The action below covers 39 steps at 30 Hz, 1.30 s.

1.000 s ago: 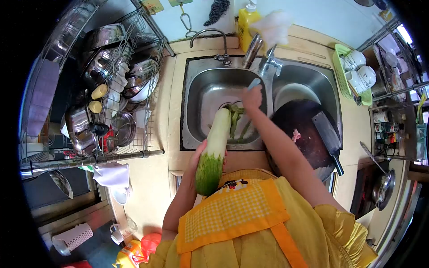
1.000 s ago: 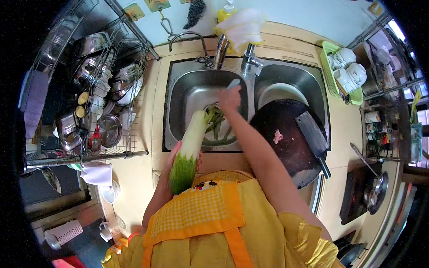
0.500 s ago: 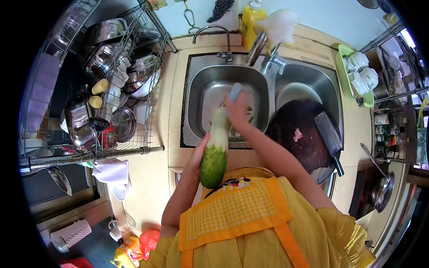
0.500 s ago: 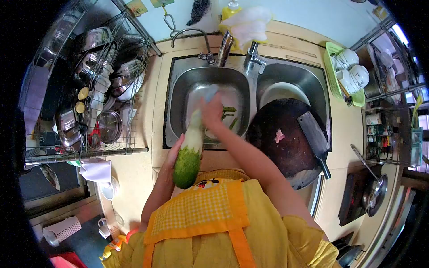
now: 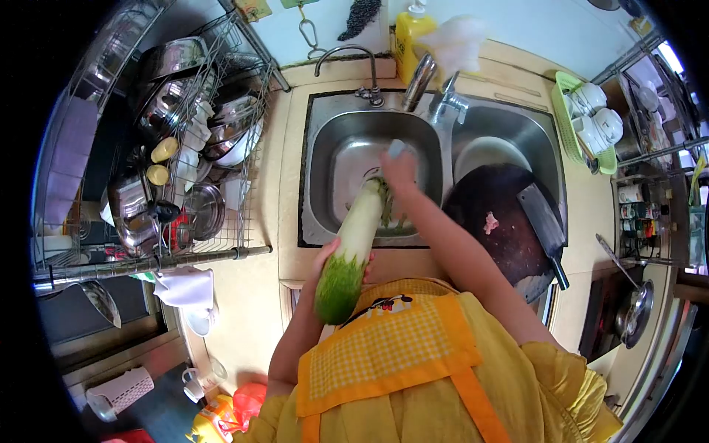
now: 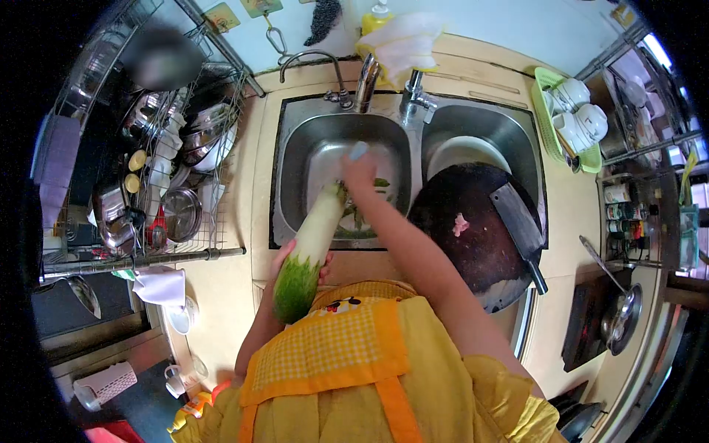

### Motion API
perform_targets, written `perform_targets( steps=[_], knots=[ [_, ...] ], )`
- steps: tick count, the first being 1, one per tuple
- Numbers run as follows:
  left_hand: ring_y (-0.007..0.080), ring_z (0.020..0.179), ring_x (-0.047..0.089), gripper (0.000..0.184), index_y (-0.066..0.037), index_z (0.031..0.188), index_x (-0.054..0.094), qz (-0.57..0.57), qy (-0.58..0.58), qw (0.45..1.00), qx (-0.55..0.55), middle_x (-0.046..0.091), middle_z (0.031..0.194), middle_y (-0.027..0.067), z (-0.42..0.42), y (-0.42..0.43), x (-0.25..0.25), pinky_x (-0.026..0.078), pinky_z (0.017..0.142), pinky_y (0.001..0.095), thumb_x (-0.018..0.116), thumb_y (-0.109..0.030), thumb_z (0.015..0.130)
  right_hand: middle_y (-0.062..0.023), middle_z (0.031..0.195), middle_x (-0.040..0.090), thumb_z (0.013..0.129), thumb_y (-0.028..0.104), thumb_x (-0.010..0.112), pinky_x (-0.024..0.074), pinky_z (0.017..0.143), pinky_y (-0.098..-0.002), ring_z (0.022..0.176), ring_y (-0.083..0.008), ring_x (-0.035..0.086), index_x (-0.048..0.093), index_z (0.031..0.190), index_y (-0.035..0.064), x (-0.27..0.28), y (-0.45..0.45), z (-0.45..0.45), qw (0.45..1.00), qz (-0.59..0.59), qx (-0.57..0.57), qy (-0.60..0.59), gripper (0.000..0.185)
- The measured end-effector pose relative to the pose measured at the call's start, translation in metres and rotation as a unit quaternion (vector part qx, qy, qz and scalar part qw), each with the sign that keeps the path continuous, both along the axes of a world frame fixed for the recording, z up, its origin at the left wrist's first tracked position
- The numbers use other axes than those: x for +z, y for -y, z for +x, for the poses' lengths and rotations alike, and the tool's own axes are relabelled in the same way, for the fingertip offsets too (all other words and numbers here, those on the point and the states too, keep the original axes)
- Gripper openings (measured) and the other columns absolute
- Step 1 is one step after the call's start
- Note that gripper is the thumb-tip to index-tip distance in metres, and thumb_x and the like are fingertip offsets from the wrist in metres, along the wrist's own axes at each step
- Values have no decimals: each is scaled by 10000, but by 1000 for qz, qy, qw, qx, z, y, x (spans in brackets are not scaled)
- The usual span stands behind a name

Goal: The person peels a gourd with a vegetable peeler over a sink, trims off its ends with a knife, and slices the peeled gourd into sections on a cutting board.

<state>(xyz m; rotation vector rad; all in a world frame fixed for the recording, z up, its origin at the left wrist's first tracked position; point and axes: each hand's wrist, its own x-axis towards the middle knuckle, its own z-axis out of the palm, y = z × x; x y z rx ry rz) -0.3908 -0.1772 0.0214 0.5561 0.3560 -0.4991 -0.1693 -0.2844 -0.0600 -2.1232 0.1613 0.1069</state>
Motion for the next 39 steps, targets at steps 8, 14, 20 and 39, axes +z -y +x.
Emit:
perform_targets(
  steps=[8, 14, 20, 39],
  knots=[
    [217, 788, 556, 682, 7, 1180, 450, 97, -4, 995, 24, 518, 985, 144, -21, 4, 34, 487, 619, 321, 498, -558, 802, -229, 942, 632, 720, 251, 685, 509, 695, -411, 858, -329, 636, 598, 958, -93, -48, 30, 40, 959, 155, -59, -228, 427],
    [254, 768, 594, 699, -6, 1254, 399, 110, 44, 993, -15, 553, 963, 178, -12, 3, 34, 510, 626, 330, 606, -462, 766, -228, 944, 638, 747, 275, 654, 510, 721, -404, 866, -339, 642, 601, 889, -92, 6, 15, 22, 991, -32, 47, -121, 398],
    [269, 796, 612, 750, -63, 1359, 287, 109, 44, 993, -16, 567, 993, 199, -11, -9, 32, 530, 637, 369, 625, -382, 771, -189, 862, 635, 770, 274, 625, 478, 721, -398, 827, -321, 629, 590, 927, -22, -19, 30, 36, 996, 38, -6, -86, 337],
    [274, 826, 621, 702, -37, 1348, 320, 168, -7, 986, -6, 576, 1013, 197, 4, 1, 37, 548, 650, 371, 611, -324, 777, -118, 782, 544, 792, 181, 622, 450, 670, -366, 711, -212, 543, 473, 1042, -25, 96, -3, -68, 979, 164, 62, 103, 356]
  ],
)
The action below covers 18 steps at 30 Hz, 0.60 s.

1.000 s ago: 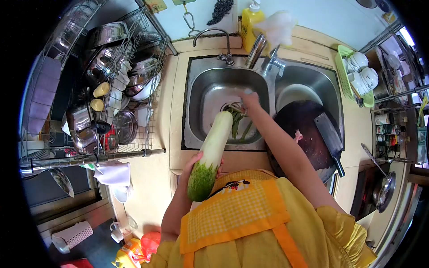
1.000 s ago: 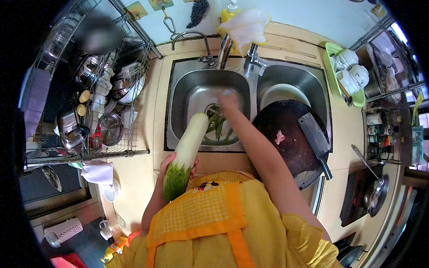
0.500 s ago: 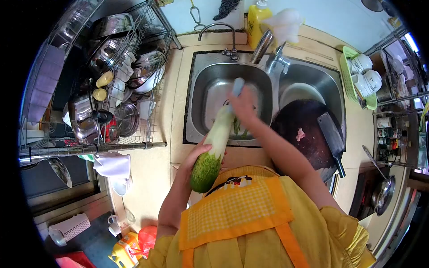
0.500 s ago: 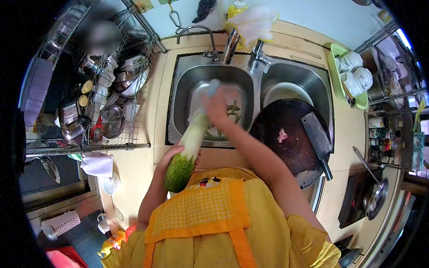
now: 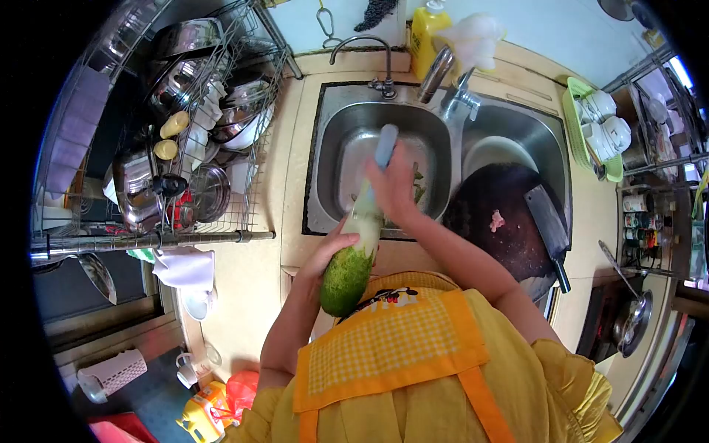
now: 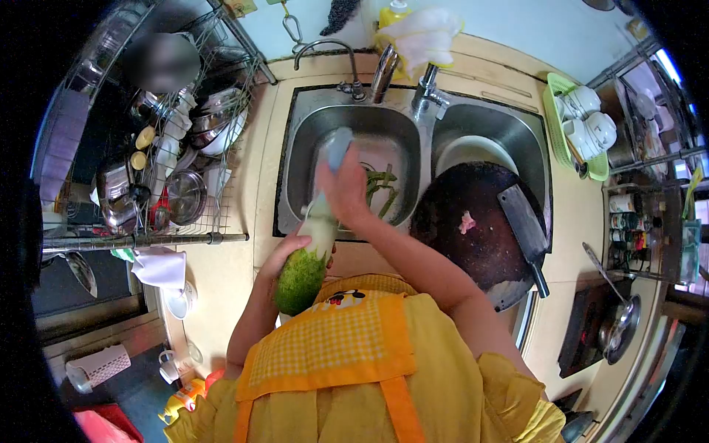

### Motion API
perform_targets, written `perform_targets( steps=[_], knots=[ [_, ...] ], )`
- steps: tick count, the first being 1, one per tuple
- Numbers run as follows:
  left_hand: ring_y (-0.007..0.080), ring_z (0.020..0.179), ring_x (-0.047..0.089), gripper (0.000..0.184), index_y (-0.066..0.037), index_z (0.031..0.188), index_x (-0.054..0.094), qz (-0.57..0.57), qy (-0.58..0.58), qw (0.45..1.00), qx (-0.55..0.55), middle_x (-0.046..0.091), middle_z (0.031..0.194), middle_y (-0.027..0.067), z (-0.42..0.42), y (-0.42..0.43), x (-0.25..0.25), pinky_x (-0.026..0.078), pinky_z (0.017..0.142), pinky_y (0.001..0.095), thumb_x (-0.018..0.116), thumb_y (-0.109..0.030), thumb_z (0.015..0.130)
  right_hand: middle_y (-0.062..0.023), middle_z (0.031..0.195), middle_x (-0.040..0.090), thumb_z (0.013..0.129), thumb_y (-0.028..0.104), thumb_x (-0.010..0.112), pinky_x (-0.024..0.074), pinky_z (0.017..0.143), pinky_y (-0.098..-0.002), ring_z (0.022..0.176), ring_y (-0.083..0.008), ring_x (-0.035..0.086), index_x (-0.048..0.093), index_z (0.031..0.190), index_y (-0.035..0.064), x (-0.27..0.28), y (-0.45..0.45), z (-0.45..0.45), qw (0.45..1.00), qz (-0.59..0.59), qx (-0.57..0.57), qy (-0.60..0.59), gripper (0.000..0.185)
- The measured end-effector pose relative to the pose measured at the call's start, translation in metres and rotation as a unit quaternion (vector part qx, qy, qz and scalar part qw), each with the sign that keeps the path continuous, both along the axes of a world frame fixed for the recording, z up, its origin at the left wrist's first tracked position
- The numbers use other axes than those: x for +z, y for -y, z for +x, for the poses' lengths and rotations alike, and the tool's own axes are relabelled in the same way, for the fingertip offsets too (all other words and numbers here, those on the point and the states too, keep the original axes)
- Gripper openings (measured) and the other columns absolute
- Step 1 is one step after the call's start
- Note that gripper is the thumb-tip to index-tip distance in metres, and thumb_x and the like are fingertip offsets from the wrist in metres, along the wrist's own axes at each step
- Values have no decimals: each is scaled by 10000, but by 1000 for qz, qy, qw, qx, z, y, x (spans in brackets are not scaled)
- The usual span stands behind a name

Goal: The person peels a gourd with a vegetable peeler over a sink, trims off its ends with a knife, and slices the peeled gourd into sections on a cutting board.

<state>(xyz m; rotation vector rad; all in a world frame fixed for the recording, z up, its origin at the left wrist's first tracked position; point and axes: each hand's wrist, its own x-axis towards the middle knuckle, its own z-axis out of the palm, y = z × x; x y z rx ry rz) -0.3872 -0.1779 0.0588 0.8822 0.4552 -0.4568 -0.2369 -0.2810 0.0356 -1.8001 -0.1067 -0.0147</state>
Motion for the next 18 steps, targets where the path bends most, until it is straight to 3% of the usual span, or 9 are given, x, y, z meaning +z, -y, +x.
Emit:
perform_targets(
  steps=[4, 7, 14, 18],
  knots=[
    [264, 795, 628, 715, -33, 1373, 277, 27, 50, 998, 6, 586, 987, 183, 1, 6, -4, 547, 658, 367, 607, -296, 796, -117, 769, 559, 783, 180, 627, 449, 648, -361, 690, -203, 545, 495, 1042, -21, -12, 7, 27, 999, 0, -40, -20, 353],
    [262, 771, 635, 715, -28, 1392, 246, 32, 21, 999, 18, 593, 968, 174, 2, 6, 3, 545, 658, 359, 594, -270, 816, -236, 891, 601, 793, 216, 598, 442, 760, -460, 857, -404, 587, 446, 1078, -18, 8, 12, -4, 993, -23, 104, -46, 399],
    [260, 771, 642, 700, -25, 1396, 242, 69, -19, 997, 28, 597, 973, 169, 6, 7, -5, 541, 646, 342, 588, -248, 830, -238, 891, 604, 788, 208, 601, 445, 753, -455, 845, -405, 591, 447, 1077, -29, 0, 12, -7, 992, -53, 78, -89, 403],
    [255, 786, 631, 721, -37, 1403, 243, 32, 31, 999, 13, 590, 974, 178, 9, 7, -7, 537, 664, 346, 597, -249, 811, -259, 902, 594, 781, 197, 622, 445, 754, -457, 843, -408, 590, 448, 1065, -49, -12, 10, 4, 995, -66, 49, -57, 414]
  ],
)
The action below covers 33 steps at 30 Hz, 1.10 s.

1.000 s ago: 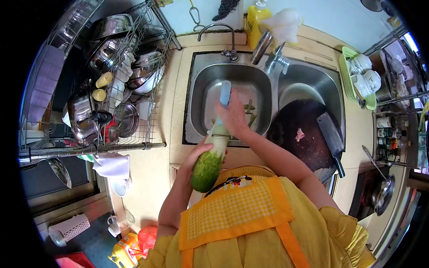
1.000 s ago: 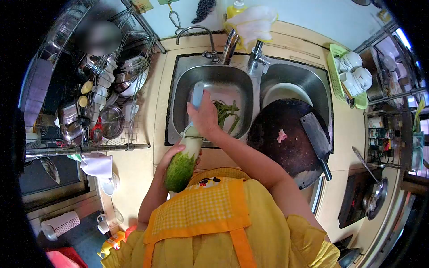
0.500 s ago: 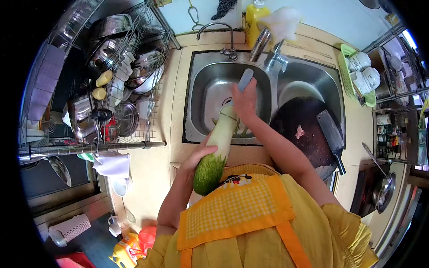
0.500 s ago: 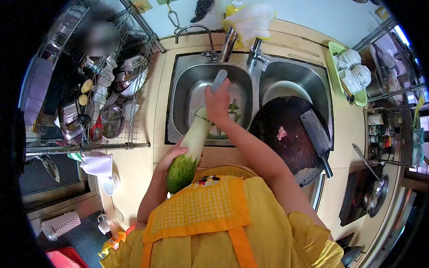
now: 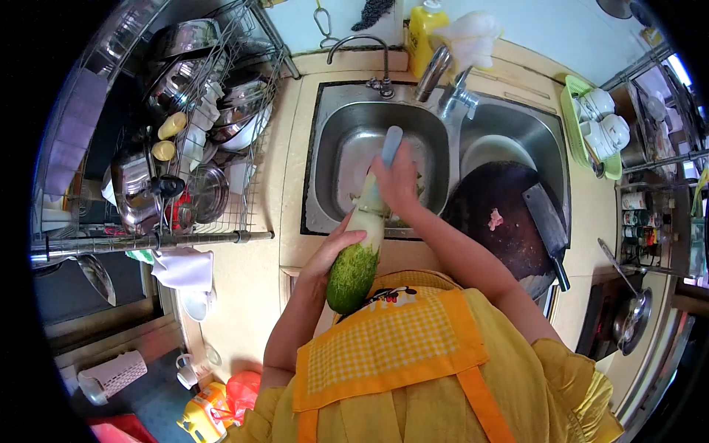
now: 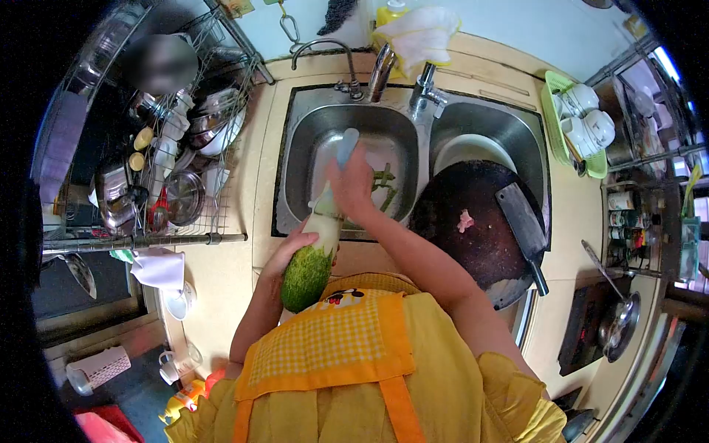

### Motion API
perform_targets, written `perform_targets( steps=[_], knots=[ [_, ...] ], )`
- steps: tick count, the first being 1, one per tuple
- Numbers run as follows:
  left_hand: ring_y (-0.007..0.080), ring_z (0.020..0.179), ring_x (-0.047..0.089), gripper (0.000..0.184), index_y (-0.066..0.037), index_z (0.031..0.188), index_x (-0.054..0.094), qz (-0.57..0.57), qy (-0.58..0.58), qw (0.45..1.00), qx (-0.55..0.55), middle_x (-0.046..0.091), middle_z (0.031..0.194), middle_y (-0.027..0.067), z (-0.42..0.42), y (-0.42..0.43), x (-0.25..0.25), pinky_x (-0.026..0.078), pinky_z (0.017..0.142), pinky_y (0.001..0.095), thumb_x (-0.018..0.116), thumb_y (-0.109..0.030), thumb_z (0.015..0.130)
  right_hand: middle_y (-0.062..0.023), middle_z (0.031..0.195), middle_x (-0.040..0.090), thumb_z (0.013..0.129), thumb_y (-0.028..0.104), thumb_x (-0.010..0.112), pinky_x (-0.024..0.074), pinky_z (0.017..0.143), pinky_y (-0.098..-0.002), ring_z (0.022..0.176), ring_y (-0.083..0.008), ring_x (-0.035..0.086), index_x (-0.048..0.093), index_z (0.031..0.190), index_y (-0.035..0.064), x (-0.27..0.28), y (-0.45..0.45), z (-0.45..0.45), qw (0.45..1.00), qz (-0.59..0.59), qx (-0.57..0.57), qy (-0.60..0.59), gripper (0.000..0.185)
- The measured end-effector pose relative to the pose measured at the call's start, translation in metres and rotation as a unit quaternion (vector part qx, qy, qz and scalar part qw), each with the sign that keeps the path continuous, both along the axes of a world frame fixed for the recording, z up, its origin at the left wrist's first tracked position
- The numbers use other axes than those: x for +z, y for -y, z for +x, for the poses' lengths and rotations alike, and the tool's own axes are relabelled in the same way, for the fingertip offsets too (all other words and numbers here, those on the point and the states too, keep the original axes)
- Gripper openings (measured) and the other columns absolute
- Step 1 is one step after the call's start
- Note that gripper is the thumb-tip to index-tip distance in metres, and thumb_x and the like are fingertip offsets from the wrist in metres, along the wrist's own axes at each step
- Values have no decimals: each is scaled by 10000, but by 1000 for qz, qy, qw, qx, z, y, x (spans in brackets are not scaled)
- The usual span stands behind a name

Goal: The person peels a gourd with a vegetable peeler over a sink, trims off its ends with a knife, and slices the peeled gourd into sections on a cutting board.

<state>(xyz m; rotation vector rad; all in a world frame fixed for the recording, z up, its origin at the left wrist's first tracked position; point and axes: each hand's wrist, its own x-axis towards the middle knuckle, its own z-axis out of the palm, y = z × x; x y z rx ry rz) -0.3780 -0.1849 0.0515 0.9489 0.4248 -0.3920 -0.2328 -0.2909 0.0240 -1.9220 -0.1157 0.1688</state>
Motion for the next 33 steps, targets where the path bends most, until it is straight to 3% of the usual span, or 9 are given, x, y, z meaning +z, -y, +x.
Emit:
perform_targets(
  steps=[4, 7, 10, 14, 24, 27, 28, 30, 33],
  knots=[
    [260, 815, 615, 755, -76, 1424, 228, -26, 5, 1000, 2, 580, 999, 186, -4, -2, 5, 527, 692, 355, 602, -258, 793, -285, 878, 575, 782, 198, 641, 451, 700, -467, 800, -403, 589, 456, 990, -68, -26, -4, 43, 978, 83, -148, 124, 385],
    [265, 829, 608, 788, -119, 1445, 203, -35, 4, 999, -15, 574, 1030, 182, -11, -10, 6, 521, 709, 363, 605, -278, 786, -232, 867, 582, 779, 198, 666, 454, 648, -468, 765, -346, 589, 474, 992, -50, -49, 7, 82, 980, 69, -175, 69, 380],
    [266, 852, 604, 839, -153, 1461, 175, -8, 6, 1000, -10, 569, 1057, 180, -12, -13, 0, 517, 728, 366, 629, -268, 765, -123, 782, 568, 795, 195, 663, 455, 569, -394, 664, -223, 555, 548, 900, 12, -41, 9, 89, 914, 221, -217, -262, 241],
    [272, 909, 597, 917, -173, 1473, 141, 71, 77, 994, 19, 566, 1070, 182, -10, -13, -13, 517, 755, 375, 671, -219, 726, -89, 753, 552, 802, 166, 638, 467, 541, -332, 635, -205, 554, 541, 896, 15, -68, 17, 82, 830, 380, -108, -393, 202],
    [270, 877, 632, 820, -58, 1394, 277, 69, -66, 991, -98, 571, 1064, 167, 23, -16, 6, 516, 779, 375, 721, -149, 711, -101, 753, 560, 777, 112, 581, 475, 521, -303, 571, -168, 581, 484, 902, -27, -7, -10, 34, 977, 210, -23, 26, 211],
    [215, 975, 581, 810, -38, 1365, 334, 177, 1, 975, -135, 559, 1110, 117, 25, -12, 2, 467, 859, 337, 759, -140, 683, -112, 721, 559, 772, 95, 588, 460, 477, -318, 541, -185, 578, 484, 886, -51, -23, -1, 62, 959, 260, -39, -103, 212],
    [192, 1009, 554, 808, -37, 1355, 353, 221, 55, 963, -140, 551, 1129, 97, 20, -12, -6, 442, 887, 321, 770, -129, 670, -110, 683, 552, 769, 90, 596, 458, 442, -332, 535, -191, 580, 504, 843, -60, -87, -2, 90, 980, 179, -50, -63, 191],
    [125, 1086, 458, 822, -40, 1345, 381, 281, 122, 937, -168, 521, 1179, 32, 18, -15, 0, 359, 954, 269, 795, -111, 639, -100, 674, 550, 771, 87, 604, 468, 446, -333, 535, -189, 582, 517, 814, -56, -108, 15, 98, 979, 143, -15, -143, 172],
    [133, 1072, 475, 801, -46, 1338, 386, 306, 109, 929, -176, 524, 1167, 39, 14, -22, 5, 373, 943, 277, 784, -102, 645, -117, 733, 574, 786, 120, 627, 492, 503, -334, 603, -201, 599, 530, 802, -59, -57, 24, 79, 923, 245, 16, -296, 204]
  ],
)
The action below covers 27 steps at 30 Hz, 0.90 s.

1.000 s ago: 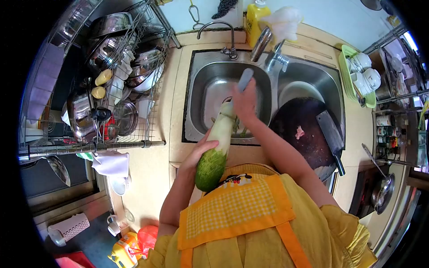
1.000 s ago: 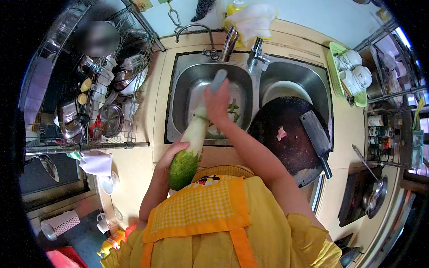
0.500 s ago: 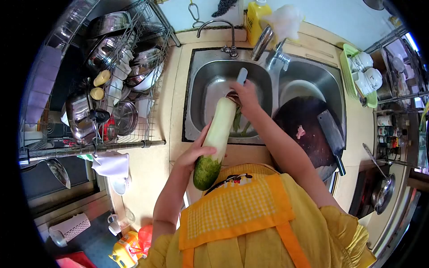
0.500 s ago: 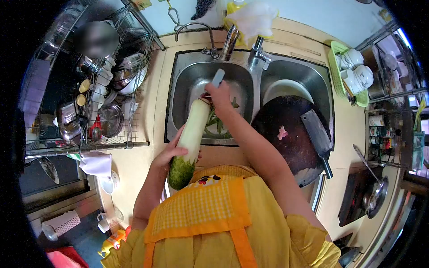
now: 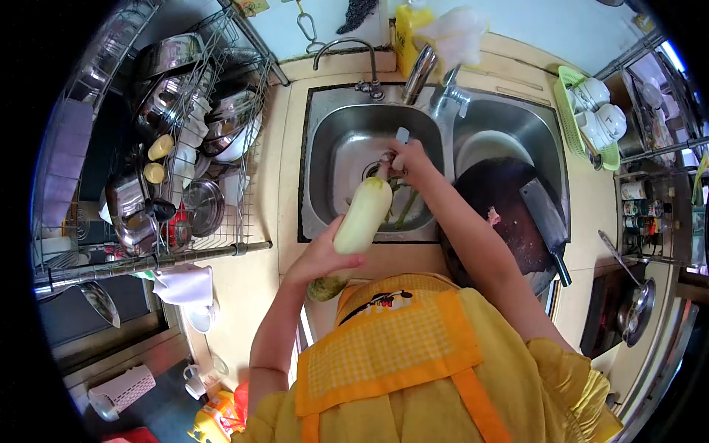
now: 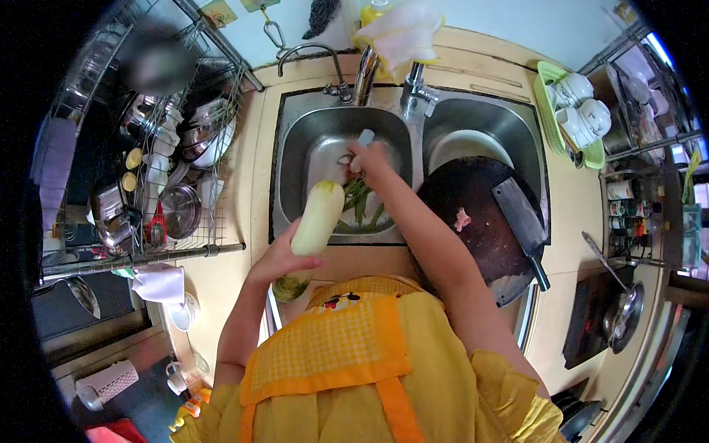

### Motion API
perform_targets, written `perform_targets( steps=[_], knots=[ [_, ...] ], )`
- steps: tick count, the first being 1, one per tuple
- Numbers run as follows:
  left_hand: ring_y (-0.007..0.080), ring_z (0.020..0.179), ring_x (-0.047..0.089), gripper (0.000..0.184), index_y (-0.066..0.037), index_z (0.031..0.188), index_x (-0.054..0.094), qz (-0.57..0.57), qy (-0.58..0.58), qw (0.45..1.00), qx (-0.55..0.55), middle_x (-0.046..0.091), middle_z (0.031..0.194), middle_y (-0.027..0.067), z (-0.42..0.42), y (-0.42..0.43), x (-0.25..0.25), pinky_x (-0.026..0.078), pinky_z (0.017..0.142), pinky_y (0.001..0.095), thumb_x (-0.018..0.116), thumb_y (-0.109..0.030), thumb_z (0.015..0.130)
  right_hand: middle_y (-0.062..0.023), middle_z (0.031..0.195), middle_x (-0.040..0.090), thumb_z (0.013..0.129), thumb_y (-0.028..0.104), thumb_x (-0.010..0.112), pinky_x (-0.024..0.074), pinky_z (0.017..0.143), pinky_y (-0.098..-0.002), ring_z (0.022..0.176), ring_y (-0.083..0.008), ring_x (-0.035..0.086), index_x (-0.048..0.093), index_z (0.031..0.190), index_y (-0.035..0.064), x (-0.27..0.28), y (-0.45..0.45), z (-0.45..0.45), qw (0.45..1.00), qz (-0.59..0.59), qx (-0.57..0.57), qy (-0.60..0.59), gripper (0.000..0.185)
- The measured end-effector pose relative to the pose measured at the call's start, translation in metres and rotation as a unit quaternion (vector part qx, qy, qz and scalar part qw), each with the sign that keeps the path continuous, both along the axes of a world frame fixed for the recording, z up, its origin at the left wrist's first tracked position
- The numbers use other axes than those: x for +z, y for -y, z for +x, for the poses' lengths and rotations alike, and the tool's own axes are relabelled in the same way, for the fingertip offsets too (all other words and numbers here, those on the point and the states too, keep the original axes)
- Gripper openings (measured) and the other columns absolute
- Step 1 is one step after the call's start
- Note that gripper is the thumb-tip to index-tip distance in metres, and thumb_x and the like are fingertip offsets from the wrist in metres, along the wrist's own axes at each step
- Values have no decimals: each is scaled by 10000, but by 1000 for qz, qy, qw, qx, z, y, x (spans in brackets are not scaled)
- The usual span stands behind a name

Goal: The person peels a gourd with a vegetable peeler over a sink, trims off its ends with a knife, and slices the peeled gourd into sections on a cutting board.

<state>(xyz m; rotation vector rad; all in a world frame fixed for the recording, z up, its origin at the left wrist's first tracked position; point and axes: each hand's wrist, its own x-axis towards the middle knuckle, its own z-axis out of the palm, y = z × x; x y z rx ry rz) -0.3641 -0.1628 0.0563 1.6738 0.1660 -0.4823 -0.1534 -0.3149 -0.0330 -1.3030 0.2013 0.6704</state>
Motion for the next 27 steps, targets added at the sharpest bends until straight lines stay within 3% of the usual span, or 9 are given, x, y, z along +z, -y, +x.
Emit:
perform_targets(
  steps=[2, 5, 10, 12, 15, 18, 22, 23, 27],
  knots=[
    [136, 1053, 487, 721, -49, 1276, 427, 62, -11, 998, -1, 534, 1146, 47, 1, -4, -8, 390, 914, 283, 779, -107, 649, -161, 826, 593, 796, 186, 651, 499, 589, -328, 724, -230, 617, 529, 882, -96, 29, -2, -15, 988, 141, 19, -63, 319],
    [147, 1011, 518, 680, -58, 1225, 451, 113, -14, 993, 6, 560, 1096, 68, 3, -3, -11, 412, 877, 294, 784, -131, 637, -108, 738, 590, 807, 175, 648, 491, 472, -332, 539, -194, 594, 488, 917, -50, 56, -20, -43, 974, -18, -2, 227, 297],
    [227, 969, 579, 672, -72, 1198, 451, 223, 14, 975, 3, 592, 1049, 125, -1, 15, 17, 442, 846, 335, 776, -167, 618, -123, 752, 595, 824, 216, 630, 504, 549, -328, 598, -225, 612, 465, 936, -28, -24, -10, -9, 840, -320, -11, 438, 315],
    [327, 959, 594, 643, -94, 1189, 446, 263, 32, 964, 32, 618, 1011, 162, -2, 13, 11, 452, 816, 403, 742, -208, 631, -122, 752, 593, 832, 227, 620, 500, 581, -336, 626, -220, 607, 470, 933, -26, -3, -1, -13, 997, -48, 10, -57, 310],
    [382, 958, 598, 629, -120, 1193, 436, 301, 18, 952, 49, 629, 1007, 181, -2, 10, 3, 456, 801, 450, 719, -232, 643, -113, 755, 592, 841, 253, 613, 488, 604, -338, 660, -191, 598, 485, 906, -25, 23, -11, -28, 1000, 23, -16, 5, 313],
    [356, 996, 591, 661, -114, 1208, 428, 330, -4, 943, 44, 617, 1042, 182, -1, 13, 1, 456, 829, 423, 739, -250, 641, -94, 762, 593, 849, 270, 607, 480, 614, -324, 656, -163, 595, 504, 894, -16, 43, -20, -49, 935, -157, 21, 317, 307],
    [372, 972, 598, 657, -118, 1210, 424, 351, 43, 932, 85, 620, 1033, 184, -9, 23, -3, 467, 808, 434, 740, -245, 649, -135, 810, 589, 836, 259, 621, 478, 619, -318, 655, -176, 598, 501, 919, -38, -35, -13, -9, 934, -275, 23, 228, 331],
    [375, 964, 600, 651, -120, 1210, 423, 368, 45, 925, 84, 623, 1029, 182, -6, 21, -3, 468, 800, 441, 737, -243, 653, -132, 808, 579, 832, 237, 624, 487, 593, -315, 653, -176, 597, 507, 922, -32, -31, -10, -15, 998, -42, -41, 18, 307],
    [375, 957, 604, 639, -128, 1209, 421, 390, 29, 916, 94, 627, 1021, 178, -4, 17, -7, 471, 788, 449, 732, -236, 661, -122, 819, 588, 826, 153, 585, 492, 640, -364, 741, -260, 605, 509, 922, -48, 39, -8, -41, 999, 31, -31, 14, 236]
  ],
)
